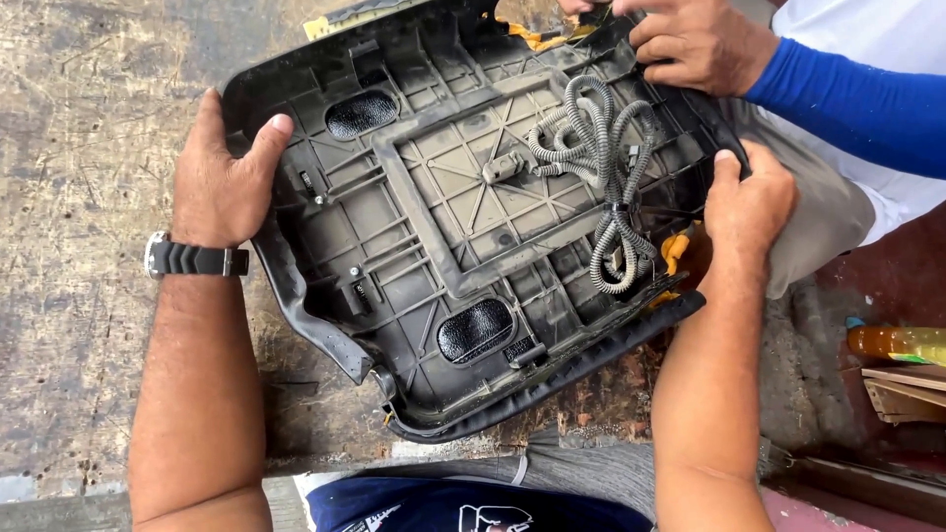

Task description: Repairing or reupholstering a motorcycle seat by tucking the cover into the plastic base using hands and a screwdriver.

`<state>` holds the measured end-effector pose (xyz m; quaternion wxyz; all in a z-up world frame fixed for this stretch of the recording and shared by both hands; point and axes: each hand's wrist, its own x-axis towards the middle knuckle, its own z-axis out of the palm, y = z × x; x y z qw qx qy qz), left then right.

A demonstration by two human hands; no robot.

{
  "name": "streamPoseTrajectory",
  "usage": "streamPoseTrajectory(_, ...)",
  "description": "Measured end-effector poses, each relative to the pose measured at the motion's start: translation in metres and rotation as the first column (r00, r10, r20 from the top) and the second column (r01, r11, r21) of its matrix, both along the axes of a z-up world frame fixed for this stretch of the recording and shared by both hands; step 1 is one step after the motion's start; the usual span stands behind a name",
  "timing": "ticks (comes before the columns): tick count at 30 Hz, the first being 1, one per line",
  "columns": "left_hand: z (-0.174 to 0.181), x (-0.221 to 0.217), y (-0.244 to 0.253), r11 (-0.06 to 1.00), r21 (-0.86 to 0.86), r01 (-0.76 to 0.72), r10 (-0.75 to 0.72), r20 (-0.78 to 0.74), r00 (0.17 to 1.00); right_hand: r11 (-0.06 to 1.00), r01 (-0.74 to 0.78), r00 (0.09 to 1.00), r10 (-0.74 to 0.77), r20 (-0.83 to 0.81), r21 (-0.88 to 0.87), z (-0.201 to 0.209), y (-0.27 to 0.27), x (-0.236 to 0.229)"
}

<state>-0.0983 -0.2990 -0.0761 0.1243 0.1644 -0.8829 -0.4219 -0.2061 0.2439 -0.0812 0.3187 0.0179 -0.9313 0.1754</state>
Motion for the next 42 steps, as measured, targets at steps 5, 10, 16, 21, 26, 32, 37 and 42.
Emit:
streamPoseTrajectory(5, 0.001, 0.000, 0.001, 1.000, -0.011, 0.000, 0.000, -0.002, 1.000, 1.000, 0.000, 1.000, 0.000, -0.020, 0.000, -0.001, 0.001, 0.000)
streamPoseTrajectory(10, 0.001, 0.001, 0.001, 1.000, 0.000, 0.003, -0.003, -0.004, 1.000, 1.000, -0.010, 0.999, 0.010, -0.043, 0.008, -0.002, 0.002, 0.000)
streamPoseTrajectory(16, 0.001, 0.001, 0.002, 1.000, 0.011, -0.001, 0.001, 0.009, 1.000, 0.997, -0.052, 0.994, 0.057, -0.091, 0.061, -0.008, 0.008, -0.003)
streamPoseTrajectory(21, -0.005, -0.001, -0.002, 1.000, -0.011, 0.016, -0.016, -0.038, 0.999, 0.996, -0.062, 0.993, 0.068, -0.097, 0.060, -0.005, 0.004, -0.001)
streamPoseTrajectory(26, -0.009, -0.001, -0.004, 1.000, -0.018, 0.021, -0.022, -0.084, 0.996, 0.993, -0.078, 0.988, 0.088, -0.124, 0.090, -0.010, 0.010, -0.006)
streamPoseTrajectory(32, -0.013, -0.003, -0.006, 0.999, -0.046, 0.025, -0.028, -0.071, 0.997, 0.994, -0.073, 0.990, 0.082, -0.118, 0.079, -0.005, 0.005, -0.002)
streamPoseTrajectory(37, -0.013, -0.002, -0.006, 0.998, -0.052, 0.033, -0.037, -0.076, 0.996, 0.995, -0.076, 0.988, 0.085, -0.132, 0.070, -0.006, 0.005, -0.002)
streamPoseTrajectory(42, -0.013, -0.002, -0.006, 0.998, -0.055, 0.030, -0.034, -0.067, 0.997, 0.995, -0.089, 0.987, 0.095, -0.130, 0.052, -0.002, 0.001, 0.000)
